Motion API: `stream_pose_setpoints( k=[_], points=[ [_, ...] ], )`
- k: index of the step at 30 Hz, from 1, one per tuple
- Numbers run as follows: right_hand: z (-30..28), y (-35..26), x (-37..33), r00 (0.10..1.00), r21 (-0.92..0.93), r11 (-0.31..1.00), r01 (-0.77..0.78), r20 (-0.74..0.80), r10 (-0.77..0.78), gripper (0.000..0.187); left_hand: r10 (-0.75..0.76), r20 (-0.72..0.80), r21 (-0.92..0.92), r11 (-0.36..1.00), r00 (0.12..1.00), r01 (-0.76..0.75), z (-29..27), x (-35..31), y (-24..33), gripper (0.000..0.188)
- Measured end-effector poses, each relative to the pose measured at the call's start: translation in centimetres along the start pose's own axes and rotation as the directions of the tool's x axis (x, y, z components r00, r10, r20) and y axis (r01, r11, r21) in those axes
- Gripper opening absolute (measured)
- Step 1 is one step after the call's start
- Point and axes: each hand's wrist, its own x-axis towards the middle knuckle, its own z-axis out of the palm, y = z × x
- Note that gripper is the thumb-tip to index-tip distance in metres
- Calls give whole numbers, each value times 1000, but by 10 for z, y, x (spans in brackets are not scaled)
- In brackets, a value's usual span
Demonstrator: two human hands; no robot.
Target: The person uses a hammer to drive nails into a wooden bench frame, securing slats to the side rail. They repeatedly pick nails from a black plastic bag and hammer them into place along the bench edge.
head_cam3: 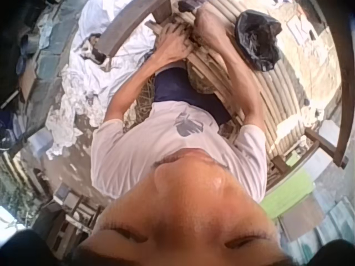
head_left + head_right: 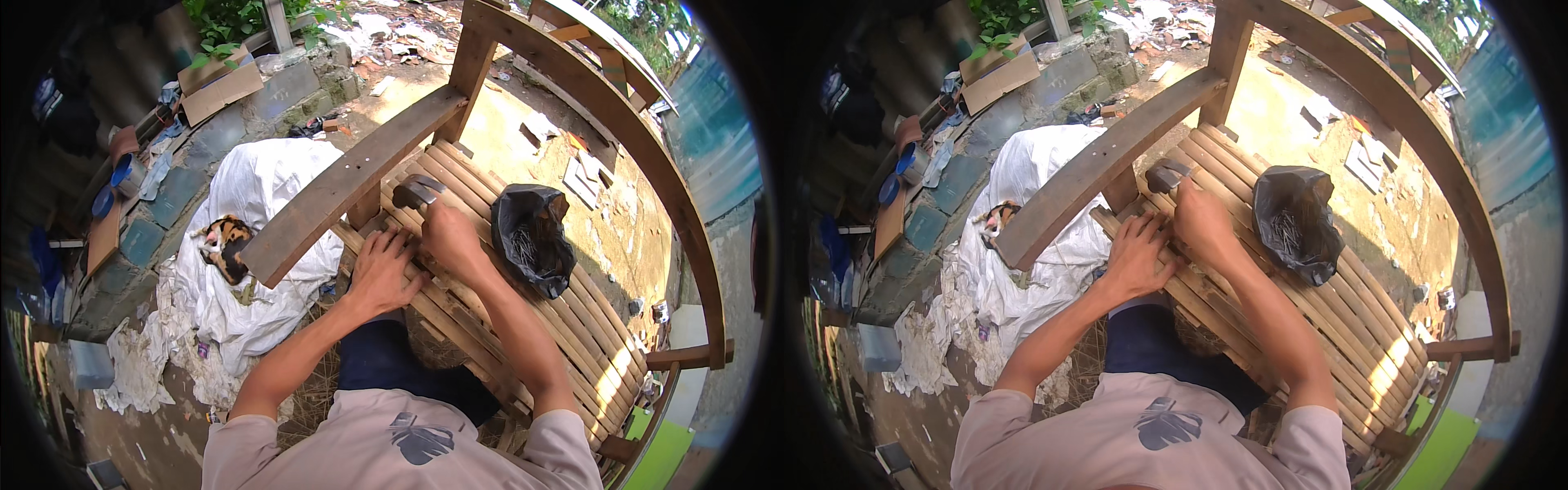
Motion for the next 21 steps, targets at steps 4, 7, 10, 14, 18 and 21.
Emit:
stream_pose_setpoints(
  k=[4, 7, 10, 14, 18, 21],
  points=[
    [-28, -17, 4, 998, -26, 1000, -10, 59, 12, 25, -3, -1, -1, 1000, 1000, 3, -1, -2, -3, 64],
    [-18, -21, -1, 998, 23, 997, -67, -14, 68, 25, -4, -33, -2, 1000, 999, 4, 3, -3, -2, 63],
    [-3, -4, 5, 997, -72, 997, 26, 68, -21, 27, 10, 3, 46, 999, 1000, -10, 1, -2, -2, 63],
    [-28, -32, 3, 997, -7, 997, -76, 17, 76, 28, -1, -7, 24, 1000, 1000, 2, -1, -2, -5, 64],
    [-1, -10, 4, 996, -31, 999, -42, 74, 44, 26, 15, -8, 57, 998, 1000, -14, 7, -2, -6, 68],
    [-21, -8, -9, 990, -33, 994, -107, 86, 110, 27, 34, -1, 48, 998, 999, -34, -2, -1, -8, 76]
  ],
)
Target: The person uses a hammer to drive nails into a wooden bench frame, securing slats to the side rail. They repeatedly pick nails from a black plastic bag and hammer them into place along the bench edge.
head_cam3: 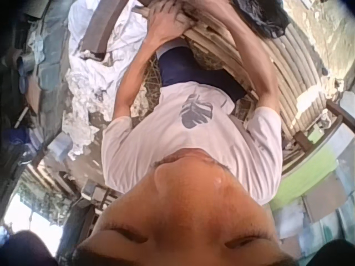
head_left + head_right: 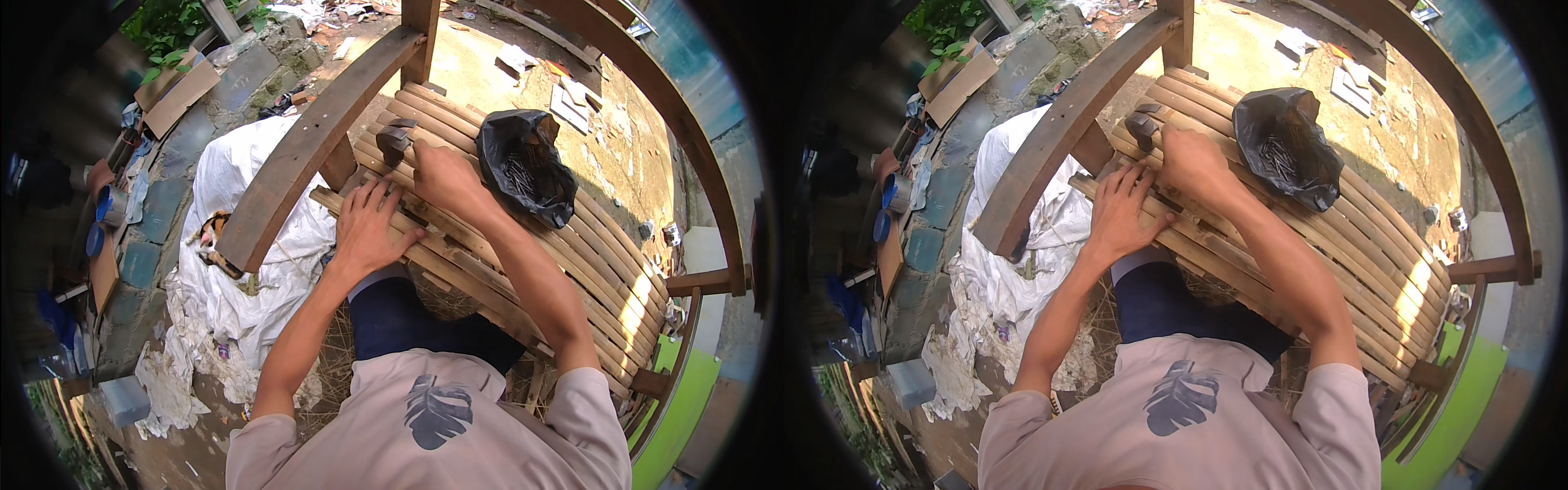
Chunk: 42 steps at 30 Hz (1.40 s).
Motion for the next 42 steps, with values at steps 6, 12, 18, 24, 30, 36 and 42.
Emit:
stream_pose_setpoints(
  k=[6, 12, 18, 24, 30, 36, 42],
  points=[
    [-32, 17, -89, 975, 97, 972, -212, -50, 218, 33, 105, -21, 19, 994, 994, -104, -3, 7, -17, 74],
    [-14, 42, -156, 935, 137, 946, -294, -164, 315, 32, 150, 17, -41, 988, 989, -149, -4, 18, -24, 63],
    [-3, 26, -184, 906, 90, 942, -324, -256, 336, 28, 190, 91, -8, 982, 978, -190, -9, 29, -26, 64],
    [18, 23, -190, 873, 67, 963, -260, -411, 264, 29, 197, 119, 16, 980, 973, -201, -6, 31, -26, 66],
    [26, 20, -194, 841, 68, 956, -285, -461, 283, 28, 199, 127, 5, 980, 972, -201, -4, 32, -27, 65],
    [20, 9, -192, 852, 65, 922, -381, -363, 378, 32, 193, 120, -16, 981, 974, -193, -8, 31, -27, 66],
    [10, 14, -187, 797, 163, 880, -446, -376, 473, 29, 190, 68, -53, 981, 979, -187, -9, 30, -27, 65]
  ],
)
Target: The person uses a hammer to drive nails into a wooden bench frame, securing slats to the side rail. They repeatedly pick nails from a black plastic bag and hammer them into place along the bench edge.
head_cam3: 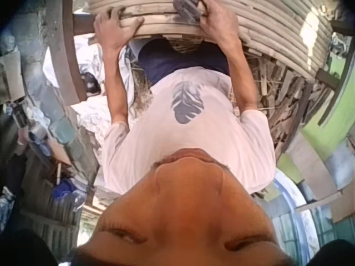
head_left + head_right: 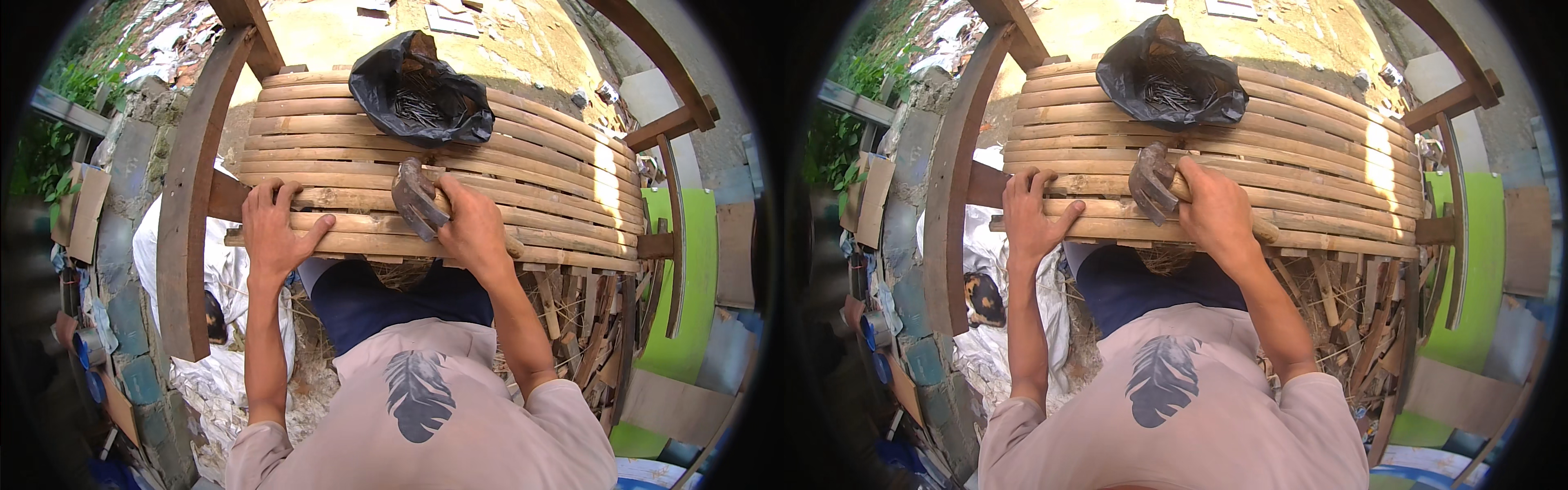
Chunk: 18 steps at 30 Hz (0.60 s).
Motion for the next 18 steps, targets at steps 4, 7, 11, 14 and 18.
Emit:
stream_pose_setpoints(
  k=[4, 7, 11, 14, 18],
  points=[
    [-7, -1, 11, 1000, 46, 999, -15, 12, 15, 29, 1, -34, 4, 1000, 999, -1, 2, -1, -1, 66],
    [-3, -2, 13, 998, -34, 999, 28, 63, -26, 27, -10, -15, 11, 1000, 1000, 10, 1, 0, -1, 67],
    [4, -6, 10, 994, -84, 992, 91, 70, -85, 26, 6, -10, 14, 1000, 1000, -6, 0, 1, -2, 64],
    [5, -6, 10, 994, -79, 992, 97, 63, -93, 26, -14, 4, -15, 1000, 1000, 14, 1, 0, -1, 64],
    [6, -4, 12, 995, -101, 992, 72, 72, -64, 25, 1, -38, 13, 1000, 999, -1, 0, -1, -1, 60]
  ],
)
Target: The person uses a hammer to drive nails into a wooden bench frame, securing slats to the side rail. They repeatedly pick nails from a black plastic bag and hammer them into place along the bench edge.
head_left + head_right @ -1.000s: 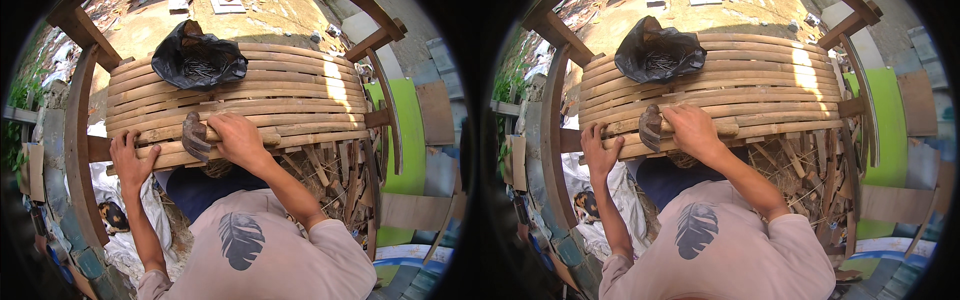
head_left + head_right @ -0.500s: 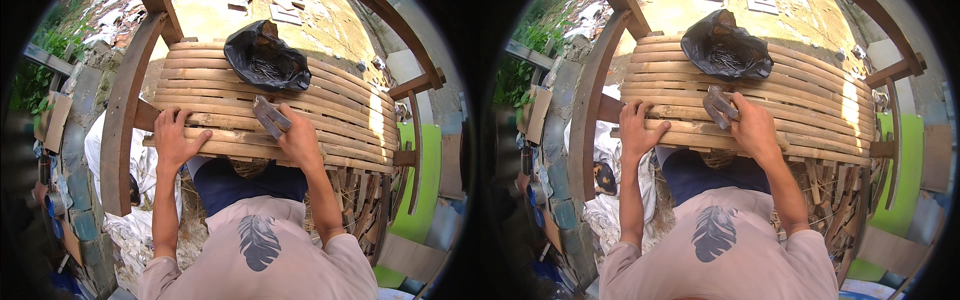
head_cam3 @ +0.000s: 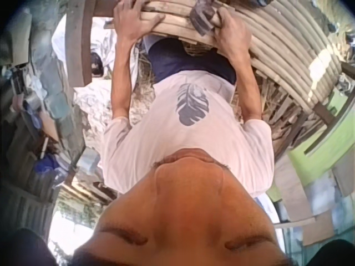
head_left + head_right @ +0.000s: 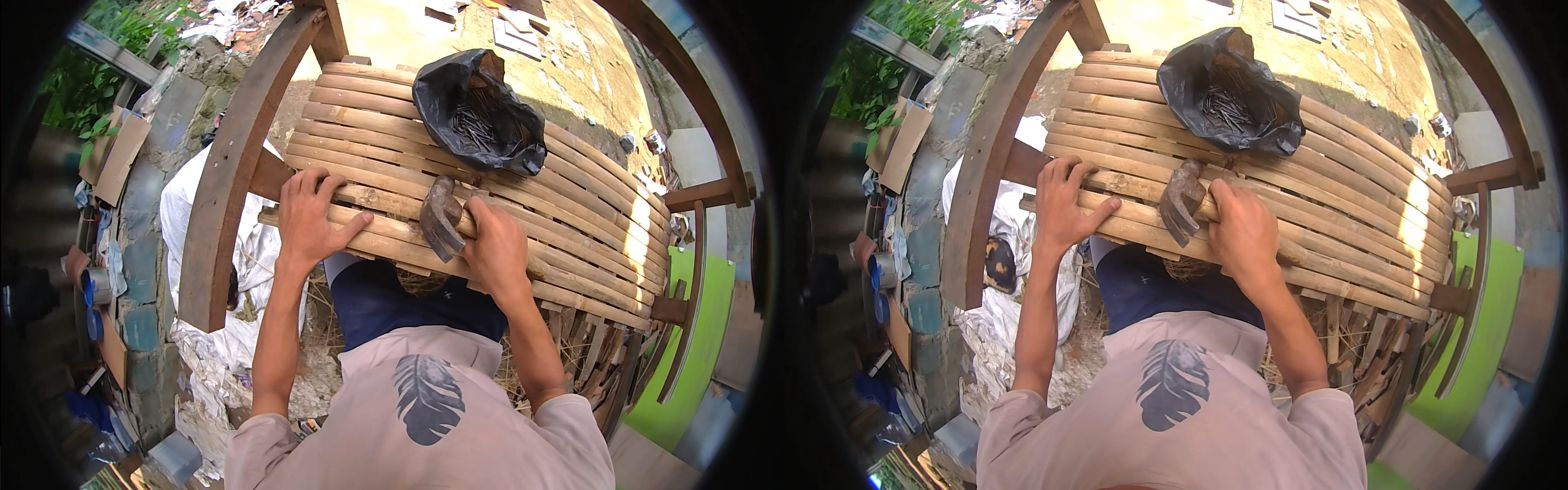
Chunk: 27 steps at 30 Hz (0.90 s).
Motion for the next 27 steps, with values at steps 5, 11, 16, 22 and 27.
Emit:
stream_pose_setpoints(
  k=[5, 11, 16, 22, 27],
  points=[
    [2, 9, 4, 997, 28, 998, 65, -35, -64, 24, -75, -88, -84, 994, 993, 68, 7, 24, 16, 39],
    [10, 15, -2, 976, 1, 987, 163, -150, -161, 27, 41, -176, -465, 877, 984, -119, 12, 106, 82, 20],
    [15, 16, -8, 944, -89, 968, 235, -216, -249, 22, 228, -13, -370, 904, 974, -216, 44, 160, 92, 19],
    [21, 19, -12, 925, -119, 959, 259, -257, -282, 11, 194, 269, -160, 975, 944, -155, 62, 174, 81, 21],
    [21, 21, -10, 925, -105, 959, 263, -257, -282, 11, 201, 193, -230, 961, 960, -155, 67, 174, 91, 21]
  ],
)
